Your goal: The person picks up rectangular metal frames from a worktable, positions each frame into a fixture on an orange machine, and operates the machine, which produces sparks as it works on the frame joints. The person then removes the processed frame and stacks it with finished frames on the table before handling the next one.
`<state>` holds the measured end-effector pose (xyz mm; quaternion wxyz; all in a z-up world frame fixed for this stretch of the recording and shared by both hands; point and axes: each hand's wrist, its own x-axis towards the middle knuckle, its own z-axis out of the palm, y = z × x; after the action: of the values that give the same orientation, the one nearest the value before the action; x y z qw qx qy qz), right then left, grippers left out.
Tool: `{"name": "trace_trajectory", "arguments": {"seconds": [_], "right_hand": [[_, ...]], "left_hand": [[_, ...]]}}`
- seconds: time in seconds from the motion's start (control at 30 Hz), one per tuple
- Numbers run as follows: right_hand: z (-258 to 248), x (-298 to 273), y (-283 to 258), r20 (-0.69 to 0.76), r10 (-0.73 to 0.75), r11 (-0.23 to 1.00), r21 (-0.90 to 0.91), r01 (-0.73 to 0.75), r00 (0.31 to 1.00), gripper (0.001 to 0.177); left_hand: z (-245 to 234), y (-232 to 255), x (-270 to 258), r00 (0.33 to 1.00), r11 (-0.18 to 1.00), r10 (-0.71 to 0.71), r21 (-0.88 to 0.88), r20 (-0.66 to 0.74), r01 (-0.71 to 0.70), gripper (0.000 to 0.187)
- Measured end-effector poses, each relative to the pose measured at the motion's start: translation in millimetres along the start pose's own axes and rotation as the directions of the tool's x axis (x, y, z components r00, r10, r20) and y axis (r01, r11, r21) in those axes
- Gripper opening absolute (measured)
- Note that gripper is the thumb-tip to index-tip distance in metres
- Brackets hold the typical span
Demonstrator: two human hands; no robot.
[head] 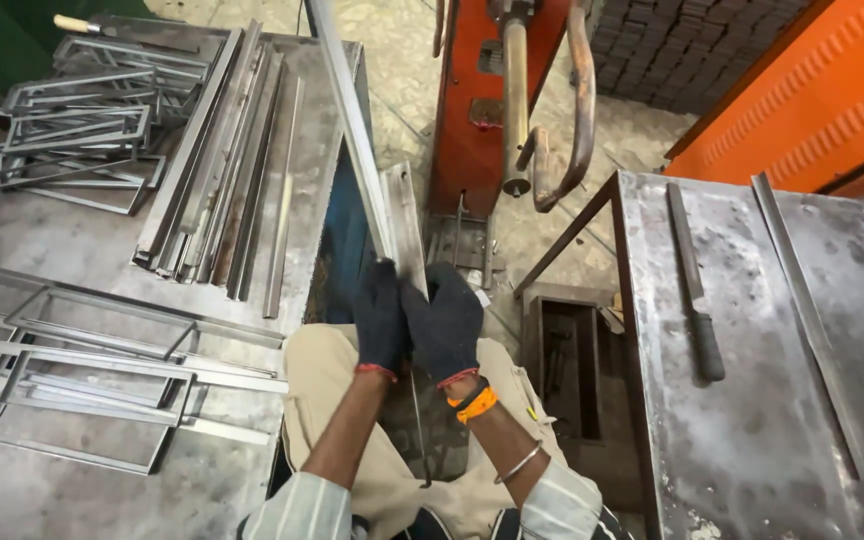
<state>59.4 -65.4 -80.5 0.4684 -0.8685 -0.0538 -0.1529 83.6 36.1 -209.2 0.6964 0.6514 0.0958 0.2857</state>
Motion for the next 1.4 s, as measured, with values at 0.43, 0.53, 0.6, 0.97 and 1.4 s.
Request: {"name": "trace_trajectory", "arguments": {"seconds": [0.43,0.53,0.6,0.97,1.4], "right_hand": [[-60,62,-44,-0.086,-0.148,0.879,0.445,0.171,0.985,0.029],[-64,65,-35,-0.128,-0.168,0.925,0.324,0.201,0.977,0.03],[-65,62,-27,-0.139,-0.207,0.945,0.228,0.235,0.968,0.031],[-40,-17,-23,0.199,-0.275,0.948,0.22,0.231,0.941,0.028],[16,-69,-26,0.987,-0.085,0.249,0.152,-0.956,0.135,0.076]], "left_hand": [[-3,105,-126,0.962,0.965,-0.16,0.239,0.223,0.105,0.043],[-8,114,-129,0.952,0.927,-0.123,0.376,0.281,0.009,0.038],[-12,105,-125,0.959,0.929,-0.119,0.371,0.258,0.016,0.038],[-18,120,20,0.942,0.911,-0.329,-0.242,0.068,0.335,0.043],[-139,48,50,0.808,0.851,-0.511,-0.302,-0.294,0.429,0.056]]}}
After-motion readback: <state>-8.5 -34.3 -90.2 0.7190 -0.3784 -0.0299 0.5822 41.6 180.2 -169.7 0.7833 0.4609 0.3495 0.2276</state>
